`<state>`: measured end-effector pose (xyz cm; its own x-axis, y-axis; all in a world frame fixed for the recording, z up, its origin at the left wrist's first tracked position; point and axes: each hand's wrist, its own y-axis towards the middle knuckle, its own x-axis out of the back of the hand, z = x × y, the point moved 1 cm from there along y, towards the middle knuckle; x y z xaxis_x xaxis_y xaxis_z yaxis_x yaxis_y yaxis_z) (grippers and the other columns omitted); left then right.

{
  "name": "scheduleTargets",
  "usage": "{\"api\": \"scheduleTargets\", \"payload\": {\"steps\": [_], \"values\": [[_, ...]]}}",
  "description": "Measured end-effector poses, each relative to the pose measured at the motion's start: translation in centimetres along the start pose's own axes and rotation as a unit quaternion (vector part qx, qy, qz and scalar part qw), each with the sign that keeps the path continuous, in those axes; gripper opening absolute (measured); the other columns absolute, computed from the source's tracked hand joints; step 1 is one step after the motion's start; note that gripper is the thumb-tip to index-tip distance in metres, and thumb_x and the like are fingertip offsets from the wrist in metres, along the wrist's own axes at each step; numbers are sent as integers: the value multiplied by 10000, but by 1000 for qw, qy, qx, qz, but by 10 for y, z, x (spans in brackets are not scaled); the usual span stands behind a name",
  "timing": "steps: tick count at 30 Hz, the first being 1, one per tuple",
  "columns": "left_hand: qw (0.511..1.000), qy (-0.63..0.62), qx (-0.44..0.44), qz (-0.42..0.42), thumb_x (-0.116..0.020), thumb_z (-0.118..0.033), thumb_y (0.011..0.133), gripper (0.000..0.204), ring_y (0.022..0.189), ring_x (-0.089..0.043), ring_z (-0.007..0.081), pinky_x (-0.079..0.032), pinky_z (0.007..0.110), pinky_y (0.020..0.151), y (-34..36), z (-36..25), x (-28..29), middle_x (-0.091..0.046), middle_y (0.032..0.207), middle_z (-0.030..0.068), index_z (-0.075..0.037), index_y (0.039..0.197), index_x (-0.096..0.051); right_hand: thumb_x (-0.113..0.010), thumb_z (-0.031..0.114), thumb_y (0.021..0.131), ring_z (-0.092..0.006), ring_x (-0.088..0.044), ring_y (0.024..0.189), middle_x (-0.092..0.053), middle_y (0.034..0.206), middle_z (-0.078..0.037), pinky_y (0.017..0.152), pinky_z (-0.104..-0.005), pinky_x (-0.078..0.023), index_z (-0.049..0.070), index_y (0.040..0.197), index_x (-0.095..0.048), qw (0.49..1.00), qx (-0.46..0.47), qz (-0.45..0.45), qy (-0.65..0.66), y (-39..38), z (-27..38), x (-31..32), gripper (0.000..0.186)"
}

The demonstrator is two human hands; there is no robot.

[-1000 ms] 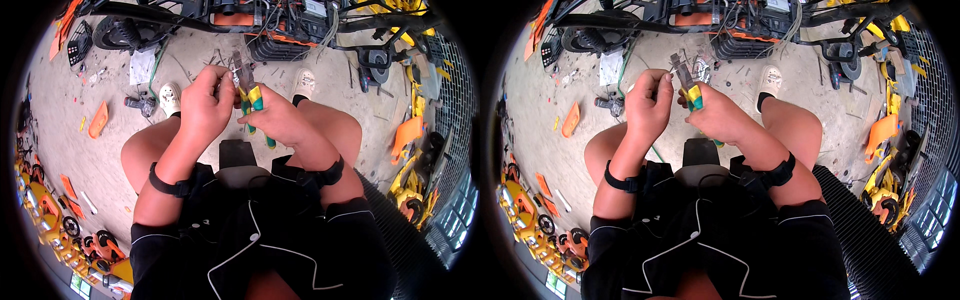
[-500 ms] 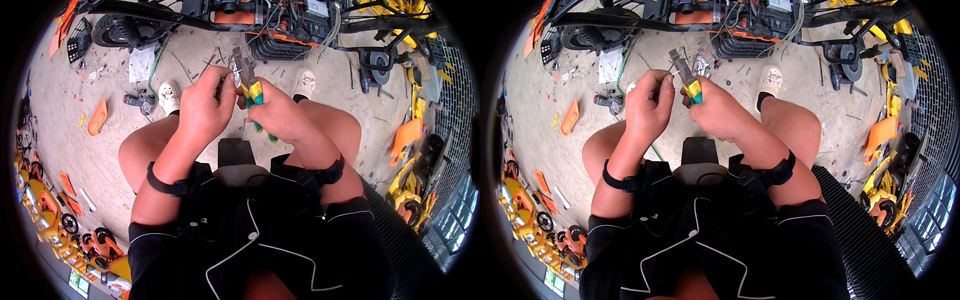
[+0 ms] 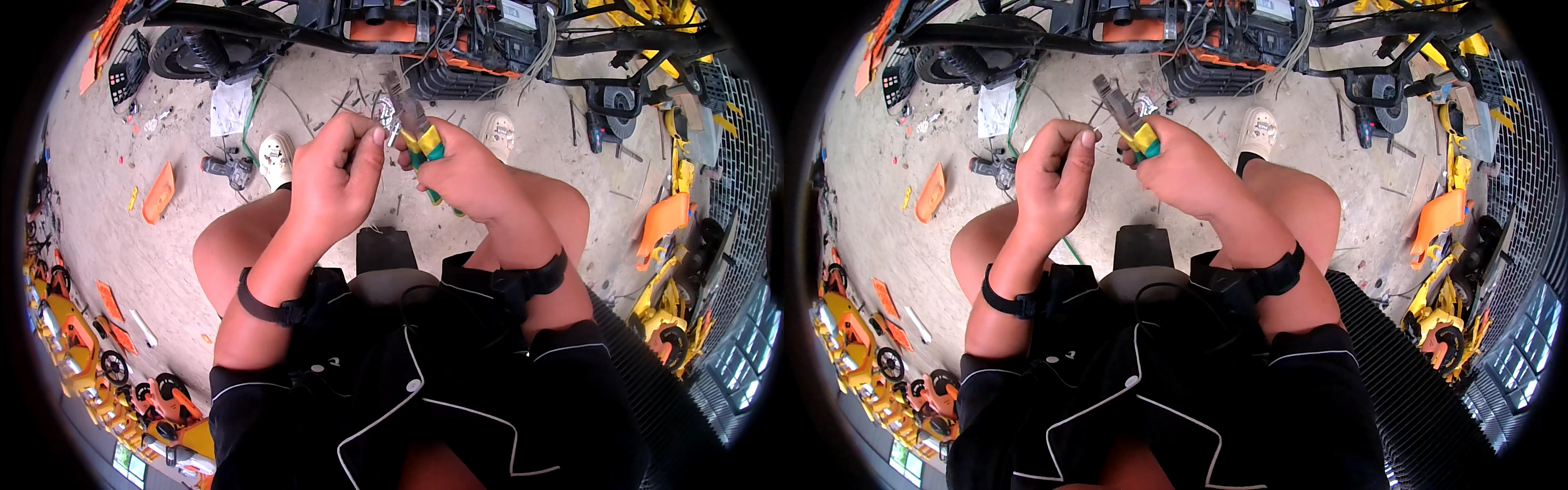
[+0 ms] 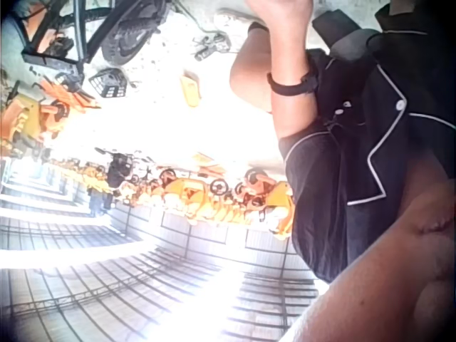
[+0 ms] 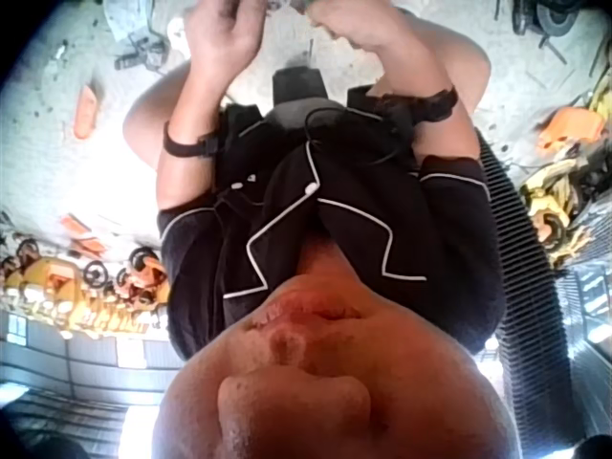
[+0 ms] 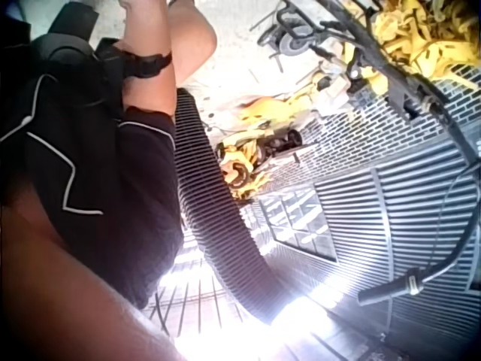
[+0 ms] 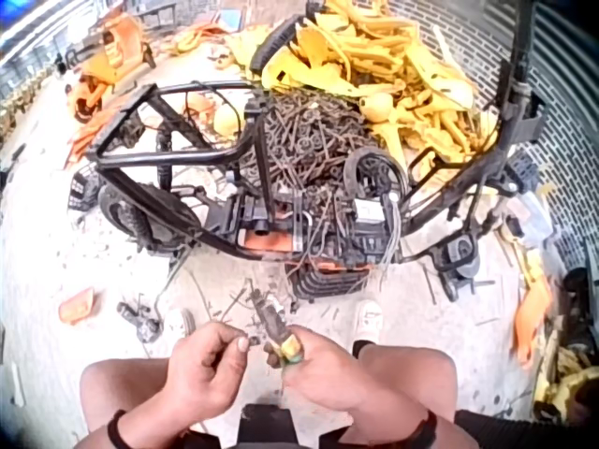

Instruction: The person strips the insulation from a wire using pliers and twists multiple wires together.

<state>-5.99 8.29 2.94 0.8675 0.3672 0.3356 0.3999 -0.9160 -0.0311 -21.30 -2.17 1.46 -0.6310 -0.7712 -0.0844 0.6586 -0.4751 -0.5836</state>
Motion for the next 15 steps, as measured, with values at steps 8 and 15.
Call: {"api": "scheduleTargets", "payload": {"steps": [8,15], "values": [[997,-47,-51,-37,-611,-84,978,86,590,-460,53,-394,225,534,-6,5,10,-549,666,-2,-9,936,-611,-493,-41,781,-188,-624,890,-645,1045,-110,720,-301,-517,-6,1156,-580,987,2,-127,102,8,8,50,386],[986,-143,87,-14,-555,-146,1022,158,638,-400,38,-353,218,570,6,18,19,-513,709,-28,-6,978,-613,-492,-70,765,-189,-630,873,-642,1037,-107,680,-305,-507,-8,1185,-560,978,-1,-177,110,13,-9,66,430]]}}
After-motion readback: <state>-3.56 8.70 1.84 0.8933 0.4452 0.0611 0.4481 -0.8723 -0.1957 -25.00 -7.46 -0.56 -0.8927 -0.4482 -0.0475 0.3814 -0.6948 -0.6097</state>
